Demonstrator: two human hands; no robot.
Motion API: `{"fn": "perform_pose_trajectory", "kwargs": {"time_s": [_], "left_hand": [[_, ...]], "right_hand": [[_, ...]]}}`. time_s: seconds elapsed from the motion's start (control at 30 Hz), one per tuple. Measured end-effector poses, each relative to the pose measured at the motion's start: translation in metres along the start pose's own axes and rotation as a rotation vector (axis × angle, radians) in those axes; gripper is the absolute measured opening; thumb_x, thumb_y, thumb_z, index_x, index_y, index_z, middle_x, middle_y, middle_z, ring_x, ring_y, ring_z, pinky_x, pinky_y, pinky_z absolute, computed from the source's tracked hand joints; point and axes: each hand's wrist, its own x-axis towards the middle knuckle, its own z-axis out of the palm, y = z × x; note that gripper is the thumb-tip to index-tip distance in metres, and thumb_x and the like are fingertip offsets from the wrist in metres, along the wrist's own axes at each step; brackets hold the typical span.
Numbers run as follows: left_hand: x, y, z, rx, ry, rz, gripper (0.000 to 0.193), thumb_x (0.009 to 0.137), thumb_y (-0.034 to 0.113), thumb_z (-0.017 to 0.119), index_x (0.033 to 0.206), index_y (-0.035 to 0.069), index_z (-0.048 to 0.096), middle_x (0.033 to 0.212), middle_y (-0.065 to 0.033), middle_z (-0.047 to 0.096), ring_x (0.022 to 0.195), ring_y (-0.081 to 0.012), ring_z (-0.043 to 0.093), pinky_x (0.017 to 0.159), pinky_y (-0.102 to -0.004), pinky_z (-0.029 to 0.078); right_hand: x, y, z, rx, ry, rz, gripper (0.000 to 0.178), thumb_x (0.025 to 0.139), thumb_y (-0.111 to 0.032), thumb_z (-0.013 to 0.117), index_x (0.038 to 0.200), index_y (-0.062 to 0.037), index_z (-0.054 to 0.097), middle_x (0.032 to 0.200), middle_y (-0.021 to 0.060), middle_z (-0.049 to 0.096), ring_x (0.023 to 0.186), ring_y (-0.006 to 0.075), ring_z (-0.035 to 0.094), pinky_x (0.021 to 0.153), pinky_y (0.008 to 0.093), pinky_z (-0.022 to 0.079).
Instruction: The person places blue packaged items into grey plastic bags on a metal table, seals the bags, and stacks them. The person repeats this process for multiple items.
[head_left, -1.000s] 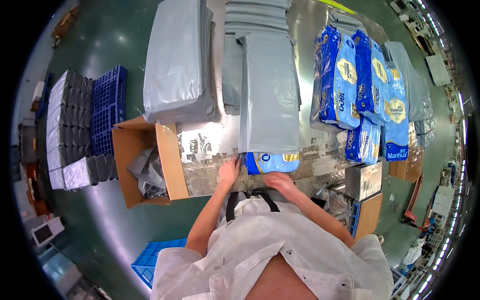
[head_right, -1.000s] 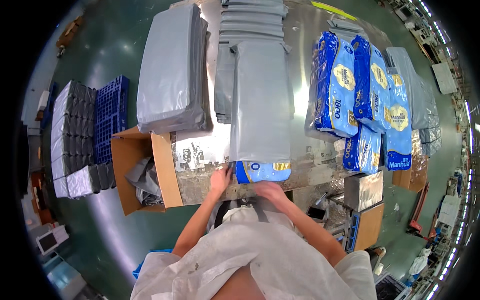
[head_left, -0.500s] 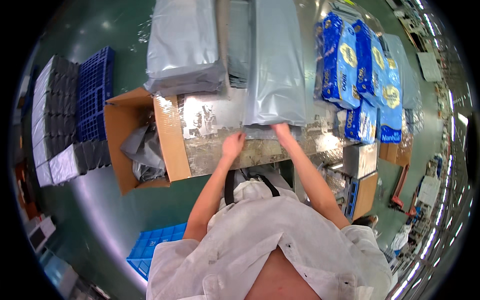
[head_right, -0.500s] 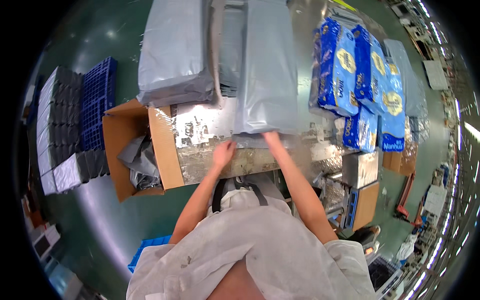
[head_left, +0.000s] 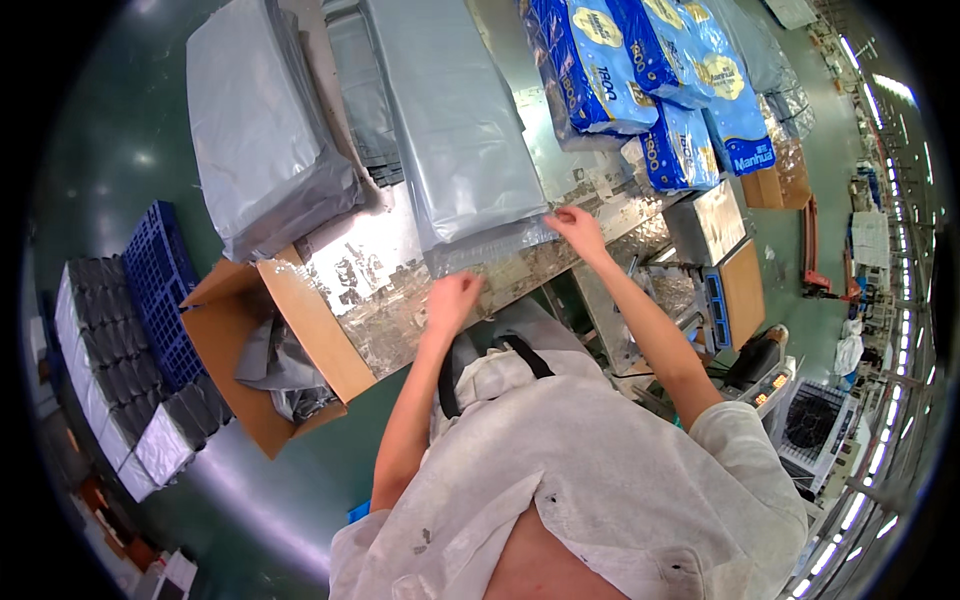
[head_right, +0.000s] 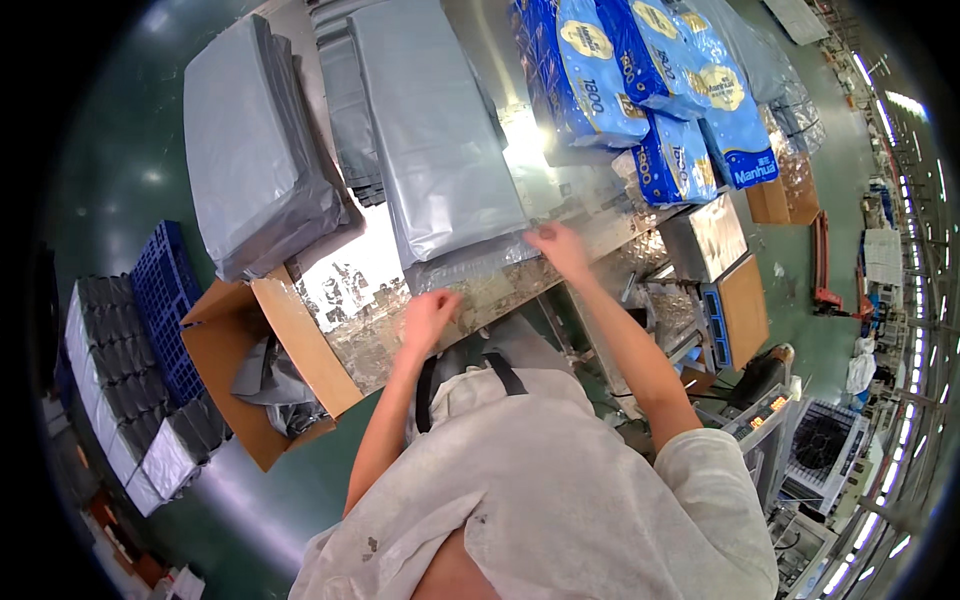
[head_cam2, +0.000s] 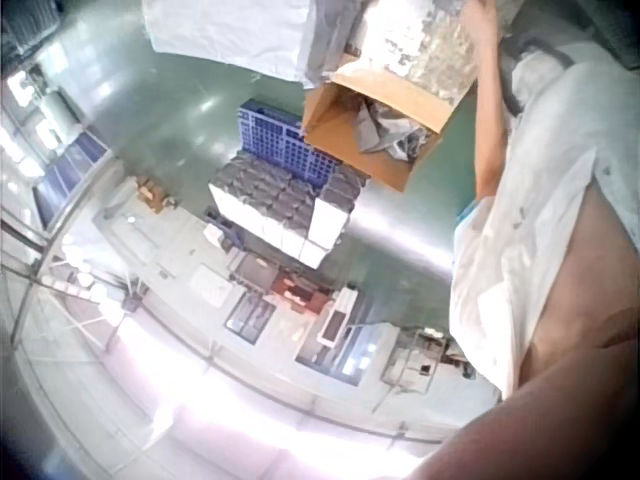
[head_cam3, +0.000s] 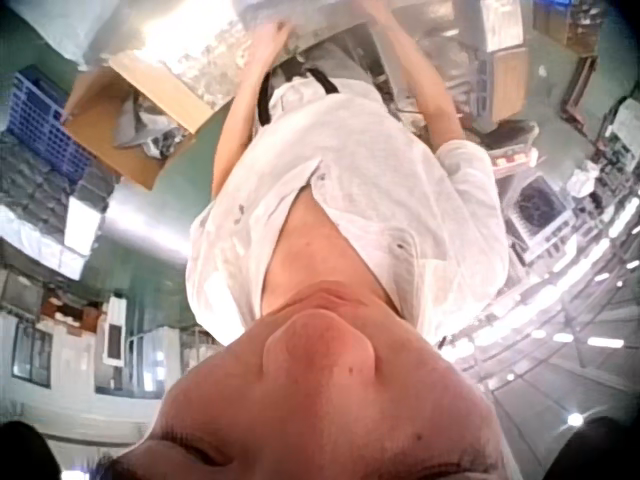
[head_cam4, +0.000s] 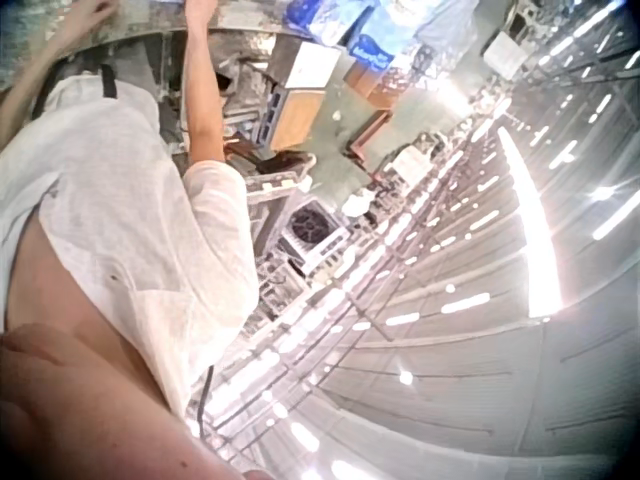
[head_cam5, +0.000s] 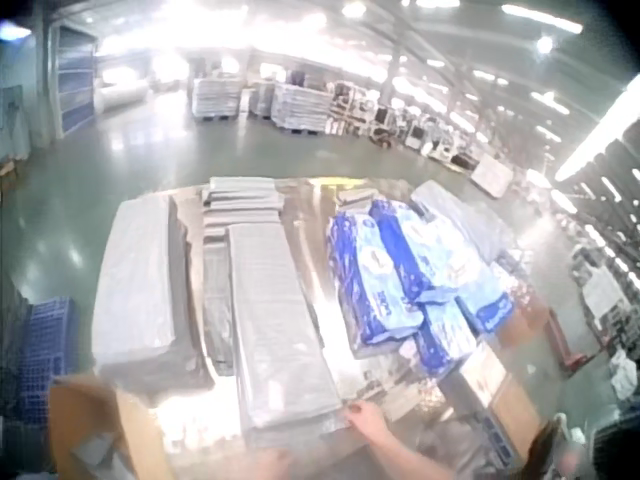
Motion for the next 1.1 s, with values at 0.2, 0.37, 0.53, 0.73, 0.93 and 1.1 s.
{"fn": "perform_pose_trajectory", "kwargs": {"time_s": [0.2,0.37,0.53,0.73,0.93,1.1], "left_hand": [[0.089,0.058,0.078,-0.715,-0.303,-0.179,0.028,0.090,0.023,0.064,0.095,-0.004,0.067,0.081,-0.0103,0.070,0.073,-0.0187,0.069,0.063,-0.0314,0.056],[0.117,0.076,0.138,-1.167,-0.182,-0.485,0.037,0.092,0.027,0.064,0.102,-0.008,0.062,0.097,-0.0192,0.067,0.082,-0.0264,0.070,0.073,-0.0326,0.060],[0.120,0.078,0.149,-1.200,-0.039,-0.581,0.035,0.092,0.025,0.065,0.106,-0.007,0.061,0.100,-0.0175,0.067,0.090,-0.0248,0.068,0.080,-0.0317,0.058],[0.126,0.089,0.150,-1.220,0.014,-0.554,0.029,0.091,0.019,0.065,0.105,-0.006,0.062,0.100,-0.0143,0.068,0.091,-0.0213,0.067,0.082,-0.0295,0.057],[0.120,0.092,0.164,-1.200,0.093,-0.470,0.022,0.090,0.011,0.065,0.104,-0.006,0.063,0.095,-0.0131,0.069,0.084,-0.0189,0.068,0.074,-0.0258,0.057],[0.116,0.089,0.169,-1.128,0.140,-0.467,0.019,0.090,0.009,0.063,0.102,-0.006,0.063,0.093,-0.0139,0.069,0.081,-0.0190,0.068,0.073,-0.0257,0.057]], "right_hand": [[0.034,0.011,-0.001,0.169,-0.221,0.093,0.021,0.083,-0.018,0.068,0.092,0.0009,0.070,0.079,0.0068,0.069,0.073,0.0109,0.062,0.067,0.0264,0.047],[0.038,0.041,-0.002,0.479,-0.306,0.204,0.019,0.087,-0.018,0.066,0.094,-0.0009,0.070,0.084,0.0001,0.066,0.078,0.0084,0.058,0.071,0.0250,0.044],[0.044,0.060,-0.003,0.648,-0.392,0.236,0.026,0.084,-0.020,0.069,0.099,0.0012,0.070,0.094,0.0070,0.070,0.088,0.0135,0.062,0.080,0.0274,0.047],[0.051,0.064,-0.007,0.800,-0.560,0.294,0.024,0.086,-0.017,0.065,0.101,0.0009,0.068,0.096,0.0059,0.068,0.089,0.0143,0.063,0.080,0.0276,0.047],[0.054,0.072,-0.012,0.906,-0.639,0.372,0.017,0.088,-0.018,0.064,0.098,-0.0043,0.068,0.093,0.0025,0.067,0.087,0.0122,0.061,0.080,0.0266,0.045],[0.054,0.066,-0.014,0.897,-0.627,0.374,0.013,0.090,-0.019,0.063,0.093,-0.0071,0.067,0.089,0.0003,0.065,0.085,0.0107,0.059,0.080,0.0261,0.044]]}}
